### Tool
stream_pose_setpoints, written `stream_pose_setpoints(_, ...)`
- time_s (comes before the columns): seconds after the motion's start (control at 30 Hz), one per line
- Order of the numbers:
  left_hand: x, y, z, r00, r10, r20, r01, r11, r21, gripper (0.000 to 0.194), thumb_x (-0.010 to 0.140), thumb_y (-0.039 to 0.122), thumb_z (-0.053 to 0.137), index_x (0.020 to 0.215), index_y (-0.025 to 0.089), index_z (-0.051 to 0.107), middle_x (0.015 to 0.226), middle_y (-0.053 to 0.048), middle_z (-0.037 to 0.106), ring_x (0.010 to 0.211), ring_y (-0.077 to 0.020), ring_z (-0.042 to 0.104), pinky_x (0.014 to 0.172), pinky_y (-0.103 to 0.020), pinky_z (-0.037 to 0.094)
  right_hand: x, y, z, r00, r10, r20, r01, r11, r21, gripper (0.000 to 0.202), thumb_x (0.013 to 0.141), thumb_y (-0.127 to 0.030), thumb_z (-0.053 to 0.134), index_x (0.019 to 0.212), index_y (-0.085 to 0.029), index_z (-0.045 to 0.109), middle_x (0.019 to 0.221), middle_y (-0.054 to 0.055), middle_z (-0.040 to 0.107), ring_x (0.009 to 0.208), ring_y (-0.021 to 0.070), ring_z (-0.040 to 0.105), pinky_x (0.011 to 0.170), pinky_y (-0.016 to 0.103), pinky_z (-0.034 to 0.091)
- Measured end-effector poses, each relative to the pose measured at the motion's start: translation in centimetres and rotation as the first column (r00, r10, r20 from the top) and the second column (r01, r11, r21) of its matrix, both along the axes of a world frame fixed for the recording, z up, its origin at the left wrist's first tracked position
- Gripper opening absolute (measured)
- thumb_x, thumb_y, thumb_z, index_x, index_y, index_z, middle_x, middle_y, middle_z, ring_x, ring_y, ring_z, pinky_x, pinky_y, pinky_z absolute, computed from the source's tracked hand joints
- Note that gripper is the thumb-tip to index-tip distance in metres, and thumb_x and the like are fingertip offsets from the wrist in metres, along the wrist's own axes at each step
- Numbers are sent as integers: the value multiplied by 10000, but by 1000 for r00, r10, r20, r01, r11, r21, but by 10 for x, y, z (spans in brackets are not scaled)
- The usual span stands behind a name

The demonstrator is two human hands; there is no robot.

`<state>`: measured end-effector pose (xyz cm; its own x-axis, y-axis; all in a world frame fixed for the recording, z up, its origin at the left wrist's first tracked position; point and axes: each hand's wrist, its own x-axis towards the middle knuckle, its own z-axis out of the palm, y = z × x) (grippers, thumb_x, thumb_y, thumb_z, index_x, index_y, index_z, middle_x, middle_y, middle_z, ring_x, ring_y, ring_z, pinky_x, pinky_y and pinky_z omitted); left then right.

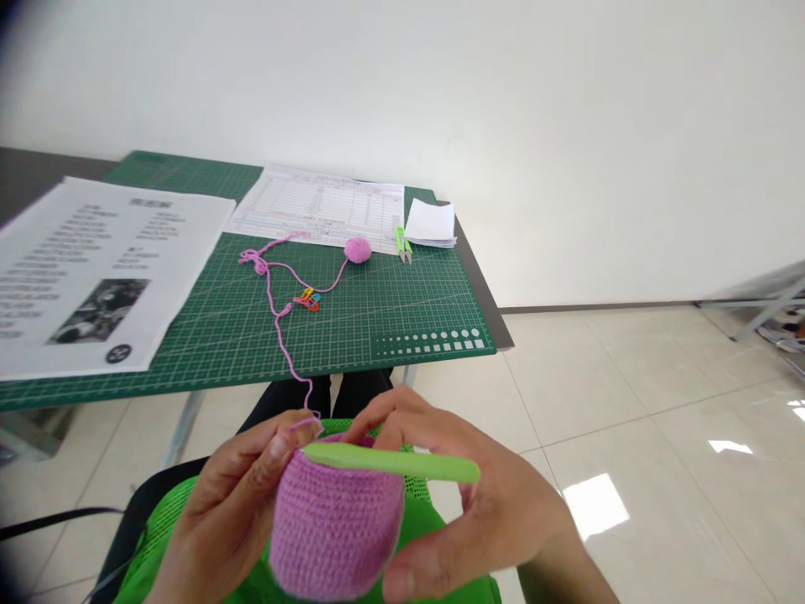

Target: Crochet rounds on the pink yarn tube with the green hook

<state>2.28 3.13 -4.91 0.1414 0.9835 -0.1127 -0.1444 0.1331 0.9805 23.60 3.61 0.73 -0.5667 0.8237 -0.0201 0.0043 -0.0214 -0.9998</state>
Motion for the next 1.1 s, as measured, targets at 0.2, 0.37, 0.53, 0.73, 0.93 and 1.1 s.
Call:
stream_pose_setpoints(0.2,-3,11,15,982,-159,-99,179,953,246,246,904,300,619,666,259,666,595,35,485,572,-155,475,577,-285,373,-15,-10,-1,986,-143,90,137,988,69,581,704,-311,822,1220,-328,554,1029,-5,633,906,163,589,772,274,486)
stream_pose_setpoints(0.37,-1,14,22,952,-267,-151,302,901,312,279,916,217,573,638,239,583,587,39,450,552,-153,443,539,-291,322,-40,-15,-15,969,-248,-8,247,962,113,169,803,-341,702,879,-241,588,668,-55,547,523,61,426,448,182,341)
stream_pose_setpoints(0.53,1,12,27,938,-326,-115,346,896,278,337,934,351,558,615,242,564,574,34,442,537,-163,431,529,-300,321,-51,-19,-15,918,-396,-2,391,906,160,101,923,-260,539,831,-231,510,594,-77,479,457,41,373,398,165,268)
stream_pose_setpoints(0.73,4,9,21,935,-355,28,347,926,145,378,926,432,569,608,229,571,590,38,395,560,-148,372,529,-286,298,-56,-17,-10,866,-497,47,450,818,360,217,874,-192,541,661,-220,507,511,-63,417,422,69,357,414,245,275)
stream_pose_setpoints(0.93,0,7,18,919,-346,189,351,936,10,196,849,479,671,955,321,716,892,14,541,675,-131,429,580,-240,362,-53,-21,-13,838,-539,83,467,788,402,336,916,-267,473,582,-224,472,491,-42,367,439,101,372,436,284,268)
stream_pose_setpoints(1.1,-5,5,21,918,-297,264,336,935,-118,543,770,419,782,1263,540,588,1112,32,602,548,-74,259,505,-240,267,-54,-21,-12,828,-553,96,497,802,331,365,933,-311,486,579,-223,474,481,-48,367,422,97,347,432,288,254)
